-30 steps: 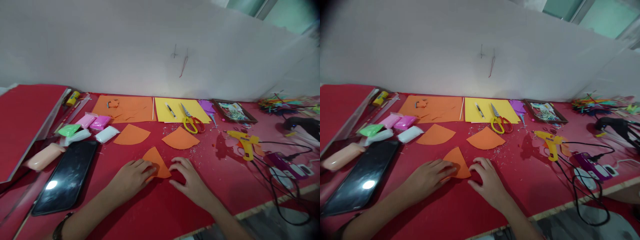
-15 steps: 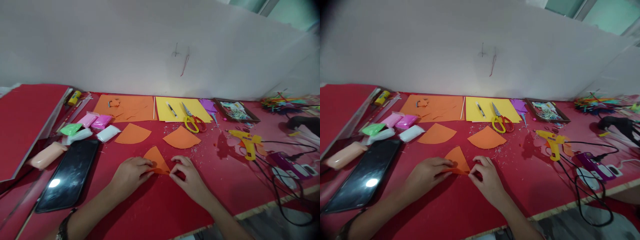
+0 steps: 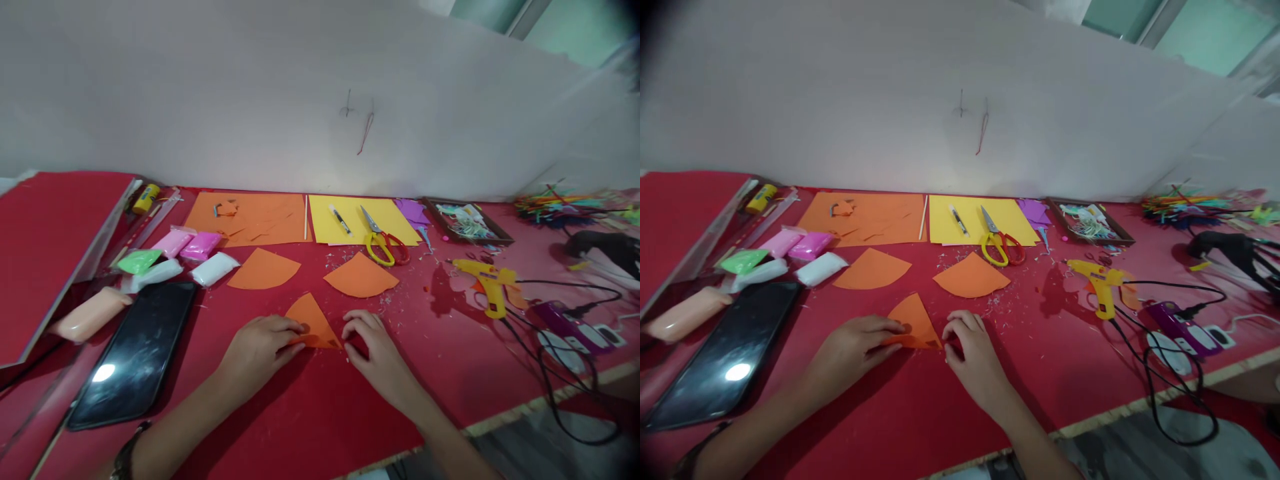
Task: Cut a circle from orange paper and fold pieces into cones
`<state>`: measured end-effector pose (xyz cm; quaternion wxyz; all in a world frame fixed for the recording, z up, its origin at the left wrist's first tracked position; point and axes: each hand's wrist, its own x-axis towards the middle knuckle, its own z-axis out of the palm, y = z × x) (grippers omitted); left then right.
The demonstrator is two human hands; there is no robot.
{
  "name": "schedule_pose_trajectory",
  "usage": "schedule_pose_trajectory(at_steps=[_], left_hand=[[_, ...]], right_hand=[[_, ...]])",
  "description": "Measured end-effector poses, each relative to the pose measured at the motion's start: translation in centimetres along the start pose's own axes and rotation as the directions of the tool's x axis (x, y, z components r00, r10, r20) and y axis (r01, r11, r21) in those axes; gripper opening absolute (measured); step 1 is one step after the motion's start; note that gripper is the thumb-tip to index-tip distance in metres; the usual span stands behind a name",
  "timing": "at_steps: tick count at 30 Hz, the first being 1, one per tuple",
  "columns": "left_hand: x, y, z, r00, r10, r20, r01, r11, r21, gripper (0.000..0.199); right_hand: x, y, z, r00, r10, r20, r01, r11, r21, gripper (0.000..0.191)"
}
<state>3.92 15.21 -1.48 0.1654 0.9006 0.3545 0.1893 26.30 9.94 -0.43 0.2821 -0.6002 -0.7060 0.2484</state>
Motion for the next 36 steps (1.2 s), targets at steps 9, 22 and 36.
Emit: schedule_pose_trajectory(at_steps=[9,22,36], left_hand=[[-0.1,0.5,0.2,1.0,0.029,-0.011,-0.029,0.999,-0.027,0.017],[-0.1,0.7,-0.2,0.988,-0.148,0.049,0.148,0.989,-0.001,0.019],[0.0,0.8,-0.6,0.952,-0.289,0.104,0.285,0.957,0.046,0.026]], right_hand=[[-0.6,-1.1,0.0,0.998,-0.049,0.051,0.049,0.999,-0.001,0.012],[0.0,-0.5,0.6,0.998,-0.06,0.011,0.06,0.998,-0.015,0.013],[0.6,-0.8,1.3,0.999,-0.042,0.002,0.042,0.988,-0.151,0.011]])
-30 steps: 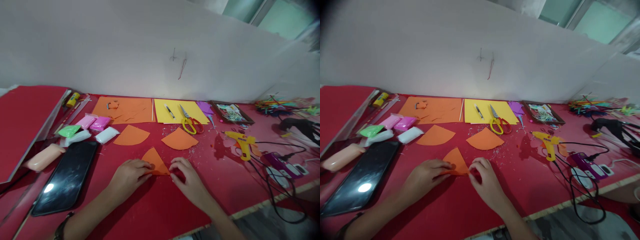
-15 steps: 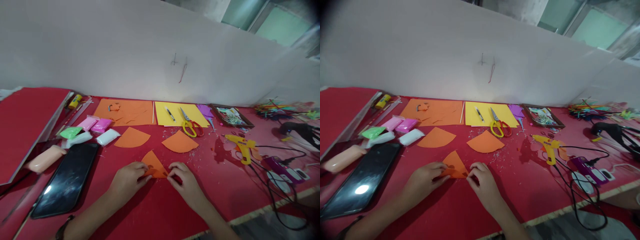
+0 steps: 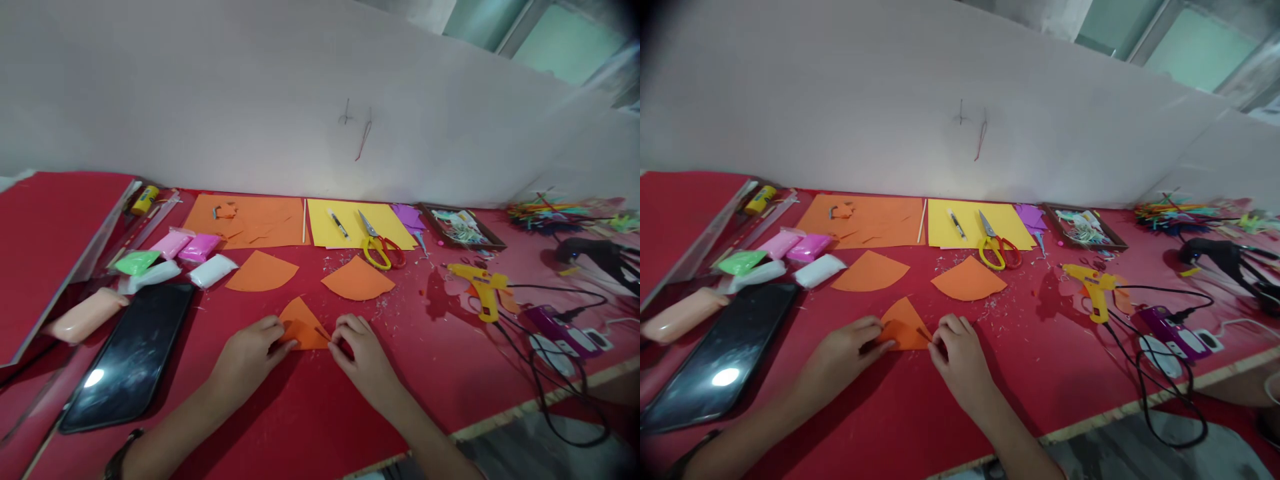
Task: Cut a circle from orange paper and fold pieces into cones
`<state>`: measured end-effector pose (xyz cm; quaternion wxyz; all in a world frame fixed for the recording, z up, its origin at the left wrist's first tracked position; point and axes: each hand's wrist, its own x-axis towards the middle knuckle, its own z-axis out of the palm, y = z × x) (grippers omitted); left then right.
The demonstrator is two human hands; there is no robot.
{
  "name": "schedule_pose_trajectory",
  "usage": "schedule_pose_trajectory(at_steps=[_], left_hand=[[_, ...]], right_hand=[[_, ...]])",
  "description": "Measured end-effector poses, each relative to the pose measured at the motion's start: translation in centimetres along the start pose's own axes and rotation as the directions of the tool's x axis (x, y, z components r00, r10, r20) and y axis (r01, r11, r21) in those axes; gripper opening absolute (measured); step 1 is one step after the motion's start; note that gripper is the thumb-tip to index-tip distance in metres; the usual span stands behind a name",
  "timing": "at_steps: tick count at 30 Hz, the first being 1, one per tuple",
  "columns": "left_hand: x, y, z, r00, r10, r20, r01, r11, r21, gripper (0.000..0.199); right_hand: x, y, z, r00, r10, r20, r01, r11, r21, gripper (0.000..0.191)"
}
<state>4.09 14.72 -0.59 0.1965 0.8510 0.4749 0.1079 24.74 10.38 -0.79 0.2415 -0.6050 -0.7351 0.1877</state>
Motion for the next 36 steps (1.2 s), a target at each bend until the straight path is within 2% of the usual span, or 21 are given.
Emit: schedule_pose_trajectory(at_steps=[7,17,25,32,36], left_hand=[[-0.4,-0.2,0.1,1.0,-0.02,-0.005,0.02,0.999,0.031,0.019],[-0.5,-0.6,0.3,0.999,-0.026,0.039,0.022,0.994,0.11,0.024],[-0.4,-0.4,0.1,0.997,-0.045,0.059,0.04,0.995,0.088,0.024],[-0.3,-0.5,0.1,0.999,-0.022,0.03,0.02,0.996,0.087,0.024],[-0.4,-0.4,0.0,0.999,-0.026,0.034,0.023,0.996,0.081,0.024]], right_hand=[[0.2,0.0,0.1,1.0,0.006,0.001,-0.006,1.0,-0.008,0.013],[0.1,0.2,0.4,1.0,0.012,0.001,-0.012,1.0,0.003,0.013],[-0.2,0.8,0.2,0.994,0.098,-0.054,-0.1,0.994,-0.042,0.011],[-0.6,1.1,-0.5,0.996,0.078,-0.042,-0.074,0.993,0.092,0.021],[-0.6,0.3,-0.5,0.996,0.066,-0.064,-0.054,0.983,0.175,0.019]])
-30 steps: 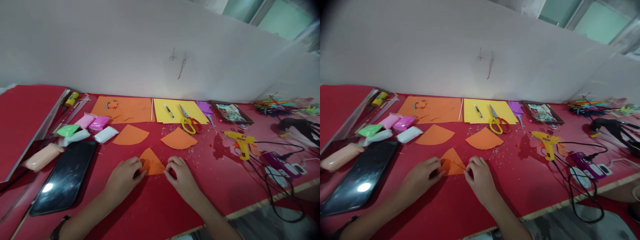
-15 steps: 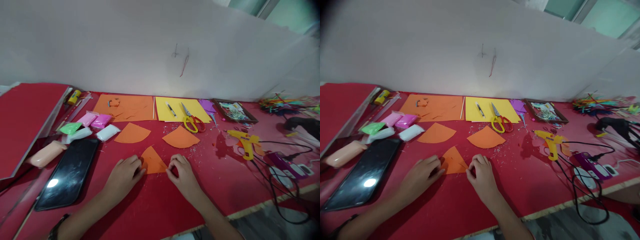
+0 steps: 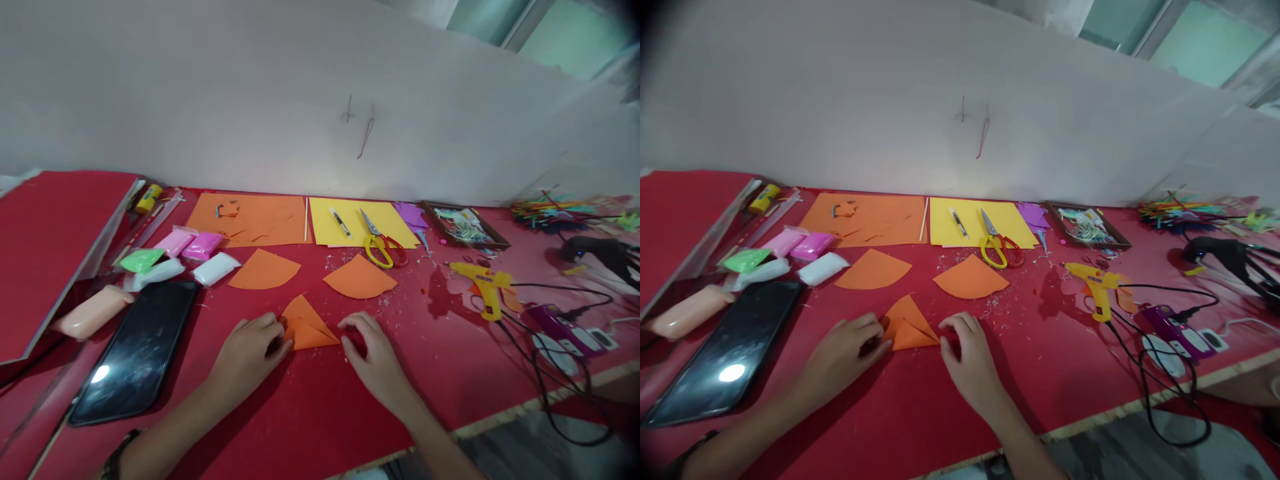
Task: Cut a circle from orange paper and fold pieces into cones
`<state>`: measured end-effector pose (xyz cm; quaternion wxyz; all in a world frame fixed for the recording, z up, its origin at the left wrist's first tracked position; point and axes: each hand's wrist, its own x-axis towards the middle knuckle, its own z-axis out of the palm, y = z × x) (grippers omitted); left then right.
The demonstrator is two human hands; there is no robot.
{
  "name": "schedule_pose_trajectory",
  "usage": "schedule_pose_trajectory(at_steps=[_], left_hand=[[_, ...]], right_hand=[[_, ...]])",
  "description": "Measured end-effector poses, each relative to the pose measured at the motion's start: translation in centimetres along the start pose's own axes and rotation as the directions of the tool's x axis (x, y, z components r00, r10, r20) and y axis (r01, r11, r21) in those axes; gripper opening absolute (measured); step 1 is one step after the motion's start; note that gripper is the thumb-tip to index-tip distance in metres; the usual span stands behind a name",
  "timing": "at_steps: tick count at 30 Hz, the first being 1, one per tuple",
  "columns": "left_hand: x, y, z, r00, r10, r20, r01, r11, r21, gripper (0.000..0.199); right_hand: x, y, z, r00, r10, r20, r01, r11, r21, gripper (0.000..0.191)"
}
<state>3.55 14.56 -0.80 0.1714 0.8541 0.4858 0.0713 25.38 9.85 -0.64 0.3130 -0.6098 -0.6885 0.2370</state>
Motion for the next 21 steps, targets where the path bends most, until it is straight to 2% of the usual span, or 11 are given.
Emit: schedule_pose_trajectory(at_steps=[4,11,16,21], left_hand=[[-0.1,0.2,-0.2,1.0,-0.012,-0.001,0.012,1.0,-0.008,0.025],[0.4,1.0,-0.3,0.998,-0.061,-0.018,0.061,0.998,0.026,0.039],[1.0,1.4,0.4,0.997,-0.045,-0.065,0.044,0.999,-0.003,0.037],[1.3,1.5,0.6,0.998,-0.049,-0.043,0.05,0.999,0.002,0.029]], right_hand=[[0.3,-1.0,0.6,0.997,-0.003,0.081,0.012,0.993,-0.121,0.011],[1.0,-0.9,1.0,0.995,-0.015,0.095,0.033,0.982,-0.186,0.007],[1.4,-1.0,1.4,0.995,-0.012,0.094,0.035,0.968,-0.247,0.012],[1.6,-0.9,1.7,0.995,-0.005,0.1,0.034,0.959,-0.282,0.016]])
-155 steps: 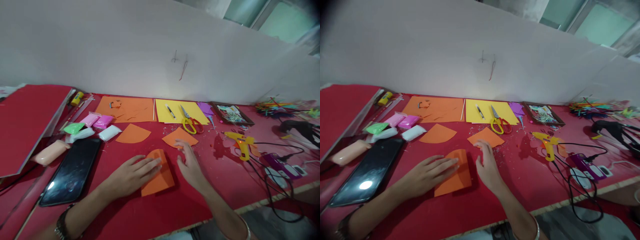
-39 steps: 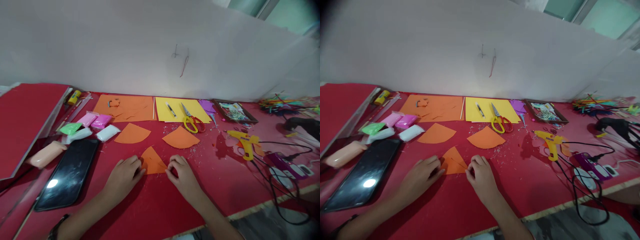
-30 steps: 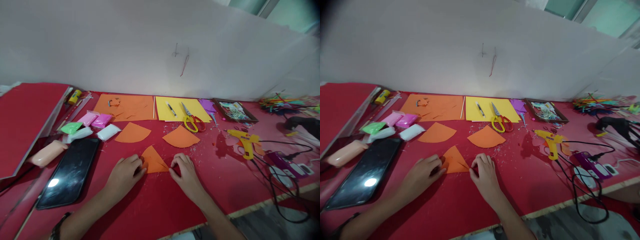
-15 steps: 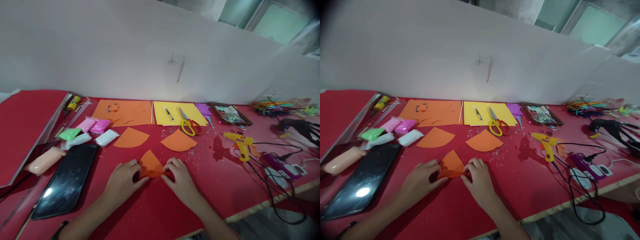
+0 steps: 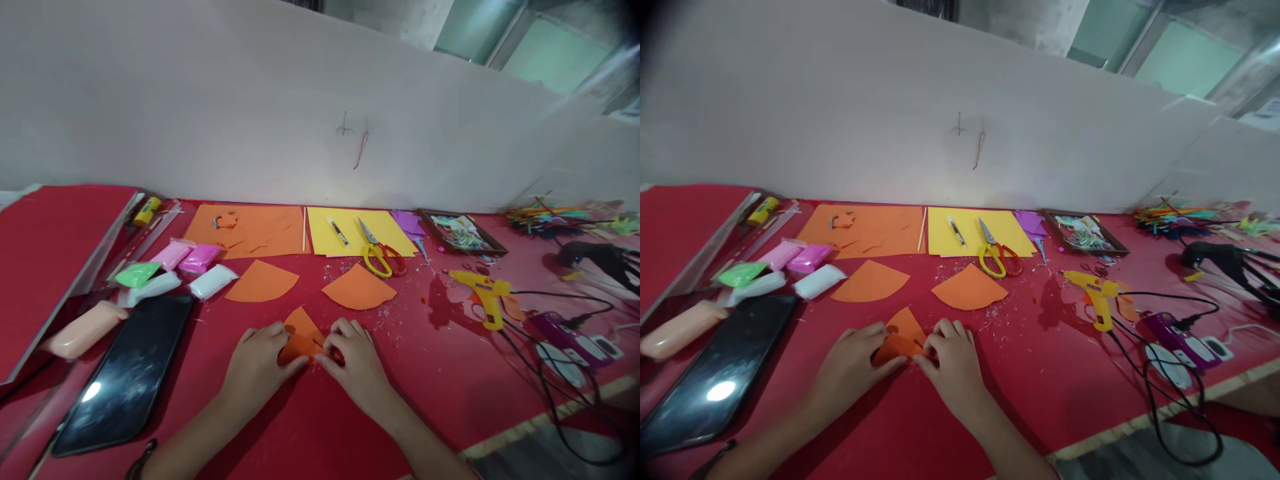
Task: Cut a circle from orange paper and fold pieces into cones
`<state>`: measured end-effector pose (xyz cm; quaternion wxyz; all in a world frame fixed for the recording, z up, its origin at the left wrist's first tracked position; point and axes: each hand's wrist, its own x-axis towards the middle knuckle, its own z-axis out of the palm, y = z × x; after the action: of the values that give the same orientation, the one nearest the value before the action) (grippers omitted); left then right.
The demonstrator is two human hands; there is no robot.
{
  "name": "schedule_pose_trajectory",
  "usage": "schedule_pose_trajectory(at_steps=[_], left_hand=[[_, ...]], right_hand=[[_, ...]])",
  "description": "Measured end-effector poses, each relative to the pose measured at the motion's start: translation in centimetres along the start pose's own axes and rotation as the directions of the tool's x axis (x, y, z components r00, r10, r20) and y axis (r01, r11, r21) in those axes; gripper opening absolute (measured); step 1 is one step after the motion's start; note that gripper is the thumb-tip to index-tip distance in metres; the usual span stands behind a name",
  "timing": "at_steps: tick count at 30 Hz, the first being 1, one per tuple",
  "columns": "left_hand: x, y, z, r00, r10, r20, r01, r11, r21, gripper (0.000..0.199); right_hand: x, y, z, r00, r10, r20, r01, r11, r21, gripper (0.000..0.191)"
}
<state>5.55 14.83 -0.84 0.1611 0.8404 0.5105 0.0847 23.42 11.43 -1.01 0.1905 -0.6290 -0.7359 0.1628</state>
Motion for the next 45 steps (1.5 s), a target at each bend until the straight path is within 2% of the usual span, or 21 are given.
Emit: schedule_pose_trajectory(at_steps=[5,9,16,19,21,23,25,26,28,32,37,42,45], left_hand=[[-0.2,-0.3,-0.4,1.0,-0.005,0.026,0.004,0.999,0.036,0.027],[-0.7,-1.1,-0.5,0.999,0.017,0.026,-0.017,0.999,-0.03,0.03],[-1.7,-2.3,-0.7,1.0,-0.022,0.009,0.023,0.996,-0.083,0.028],[-2.1,-2.9,-0.4,1.0,0.027,-0.016,-0.027,0.999,-0.029,0.025],[-2.1,-3.2,-0.2,0.99,0.127,-0.054,-0.124,0.991,0.051,0.017],[-1.9,-3.3,-0.3,0.949,0.314,-0.02,-0.307,0.938,0.161,0.032],[-1.5,-3.0,-0.8,0.859,0.503,0.099,-0.511,0.827,0.236,0.05],[-1.3,-2.8,-1.1,0.814,0.559,0.156,-0.58,0.776,0.248,0.054],[-1.1,-2.3,-1.6,0.777,0.591,0.218,-0.63,0.731,0.262,0.054],[-1.8,-2.3,-1.8,0.797,0.556,0.238,-0.604,0.744,0.285,0.053],[-3.6,-4.2,-1.3,0.852,0.486,0.195,-0.522,0.814,0.254,0.057],[-4.2,-4.9,-2.0,0.903,0.407,0.141,-0.416,0.908,0.042,0.054],[-3.7,-4.5,-2.9,0.917,0.376,0.131,-0.367,0.926,-0.087,0.049]], right_hand=[[-0.1,0.0,-0.1,1.0,-0.003,-0.004,0.003,0.999,-0.045,0.016],[-0.4,0.1,-0.4,1.0,-0.001,0.001,0.001,0.999,-0.038,0.015],[-0.5,0.4,-0.5,1.0,0.001,0.01,-0.001,1.0,-0.021,0.014],[-0.4,0.4,-0.5,1.0,0.008,0.008,-0.007,1.0,-0.028,0.014],[-0.4,0.4,-0.5,1.0,0.005,0.003,-0.005,0.999,-0.033,0.014],[-0.4,0.3,-0.5,1.0,-0.007,0.0,0.007,0.999,-0.042,0.013],[-0.5,0.3,-0.5,1.0,-0.022,-0.002,0.022,0.999,-0.049,0.013],[-0.5,0.3,-0.5,1.0,-0.028,-0.003,0.028,0.998,-0.049,0.013],[-0.5,0.3,-0.5,1.0,-0.03,-0.002,0.03,0.999,-0.044,0.011],[-0.7,0.5,-0.8,1.0,-0.021,0.002,0.021,1.0,-0.021,0.01],[-1.1,1.5,-1.7,1.0,-0.009,-0.01,0.009,1.0,-0.027,0.011],[-1.3,2.8,-2.4,1.0,-0.015,0.011,0.016,0.999,-0.042,0.011],[-1.2,2.9,-2.8,0.997,-0.055,0.045,0.058,0.996,-0.07,0.024]])
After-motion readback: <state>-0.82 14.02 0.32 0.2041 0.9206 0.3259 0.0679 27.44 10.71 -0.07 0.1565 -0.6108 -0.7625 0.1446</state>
